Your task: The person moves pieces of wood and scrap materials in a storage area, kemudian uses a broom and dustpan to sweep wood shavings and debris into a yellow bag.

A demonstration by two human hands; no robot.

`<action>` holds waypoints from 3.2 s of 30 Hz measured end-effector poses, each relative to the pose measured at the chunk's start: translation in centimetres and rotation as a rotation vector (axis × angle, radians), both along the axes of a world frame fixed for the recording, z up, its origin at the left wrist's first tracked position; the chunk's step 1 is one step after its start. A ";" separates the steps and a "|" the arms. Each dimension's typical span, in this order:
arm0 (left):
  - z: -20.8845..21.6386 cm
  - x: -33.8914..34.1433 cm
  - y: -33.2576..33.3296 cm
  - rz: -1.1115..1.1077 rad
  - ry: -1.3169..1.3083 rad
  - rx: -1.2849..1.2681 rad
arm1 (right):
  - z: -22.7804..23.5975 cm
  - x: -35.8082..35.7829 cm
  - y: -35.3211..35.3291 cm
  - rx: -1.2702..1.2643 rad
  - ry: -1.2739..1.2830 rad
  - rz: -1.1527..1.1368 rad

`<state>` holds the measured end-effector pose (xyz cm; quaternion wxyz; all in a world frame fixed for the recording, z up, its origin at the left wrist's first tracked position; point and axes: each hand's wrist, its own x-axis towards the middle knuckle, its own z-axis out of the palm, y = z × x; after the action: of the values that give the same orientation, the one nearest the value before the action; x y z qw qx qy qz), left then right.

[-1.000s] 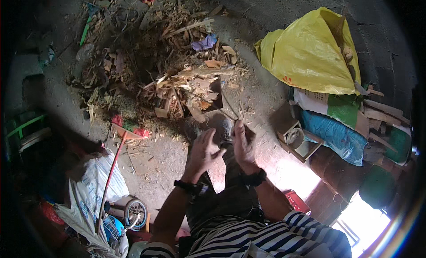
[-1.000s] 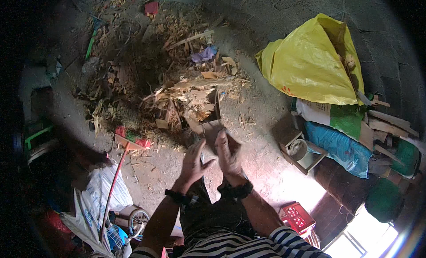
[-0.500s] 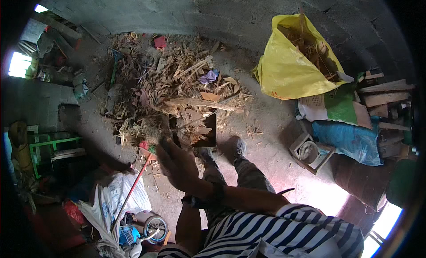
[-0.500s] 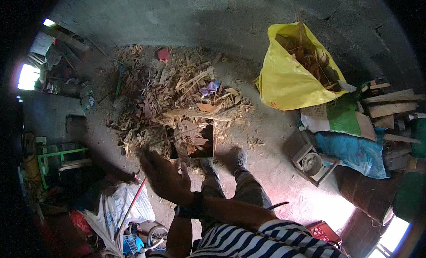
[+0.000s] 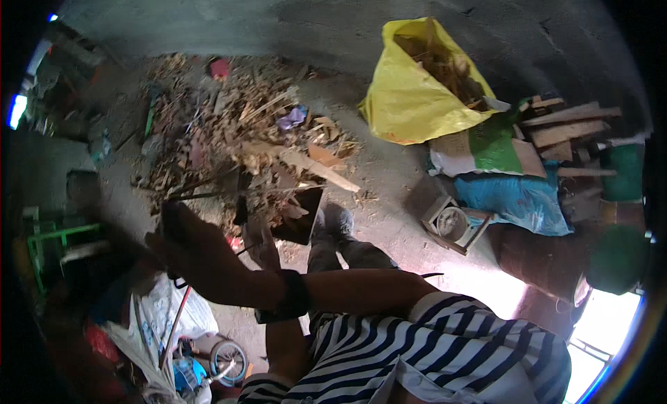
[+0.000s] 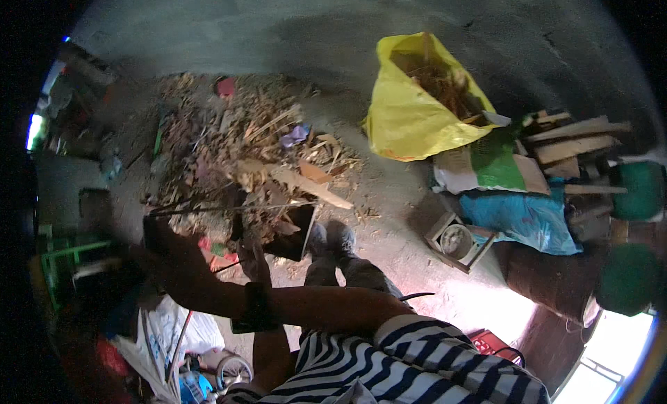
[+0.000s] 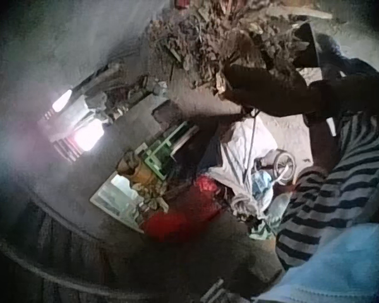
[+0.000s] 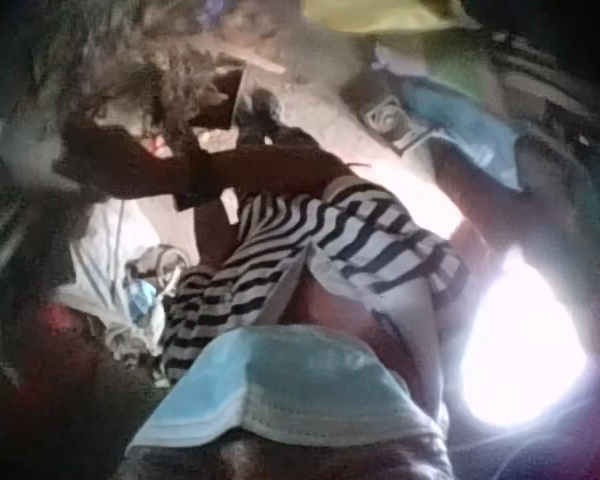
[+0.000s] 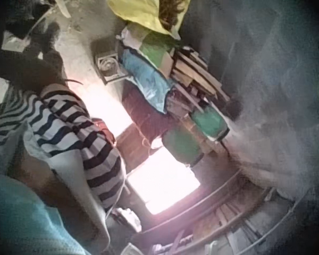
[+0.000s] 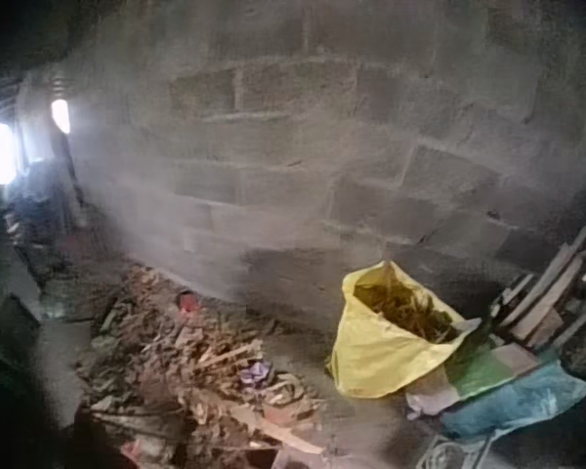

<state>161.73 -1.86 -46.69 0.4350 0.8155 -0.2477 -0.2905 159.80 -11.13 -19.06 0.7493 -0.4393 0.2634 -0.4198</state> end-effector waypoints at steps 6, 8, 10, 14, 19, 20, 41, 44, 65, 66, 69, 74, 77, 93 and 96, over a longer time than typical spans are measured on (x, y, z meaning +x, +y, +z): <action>2.5 2.7 -2.2 0.005 0.034 -0.074 | 2.7 0.2 -0.9 -0.105 -0.015 0.002; 3.5 3.3 -3.7 -0.008 0.044 -0.104 | 4.4 -0.4 -2.0 -0.066 -0.055 0.056; 4.5 3.6 -5.1 -0.034 0.058 -0.128 | 6.9 -1.3 -3.3 -0.051 -0.084 0.059; 6.6 4.5 -7.8 -0.074 0.060 -0.158 | 11.2 -2.7 -5.4 -0.241 -0.172 0.059; 8.8 5.1 -11.1 -0.129 0.044 -0.187 | 15.3 -1.7 -7.2 -0.525 -0.550 -0.339; 9.6 4.9 -11.9 -0.141 0.041 -0.208 | 16.8 -2.3 -7.8 -0.549 -0.559 -0.349; 23.0 8.3 -13.4 -0.408 0.151 -0.260 | 29.9 0.7 -13.4 -0.369 -0.317 -0.323; 27.0 6.1 -15.3 -0.545 0.221 -0.332 | 30.5 -4.5 -17.5 -0.387 -0.006 -0.171; 38.8 -5.6 -33.0 -1.279 -0.158 -0.304 | -2.6 -37.1 -27.6 -1.035 1.714 -0.393; 39.7 -6.5 -33.4 -1.317 -0.021 -0.168 | -1.7 -37.7 -28.4 -0.960 1.778 -0.312; 38.9 -5.8 -33.8 -1.216 -0.146 -0.186 | 1.2 -39.6 -29.7 -0.922 1.740 -0.349; 37.3 -5.0 -36.2 -1.052 -0.315 -0.005 | 1.9 -40.3 -31.3 -0.845 1.818 -0.425; 39.7 -8.5 -37.3 -1.193 -0.495 -0.230 | 1.7 -40.0 -31.4 -0.575 1.852 -0.199; 41.5 -8.4 -39.1 -1.037 -0.509 -0.163 | 12.0 -43.1 -15.4 -0.589 0.919 -0.216; 43.3 -10.7 -38.6 -1.002 -0.388 -0.101 | 6.6 -39.3 -9.9 -0.265 0.841 0.081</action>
<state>151.03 -40.44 -3.36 0.2281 0.6142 -0.6959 -0.2940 120.50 -21.00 -12.42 0.5301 -0.6742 0.4717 -0.2048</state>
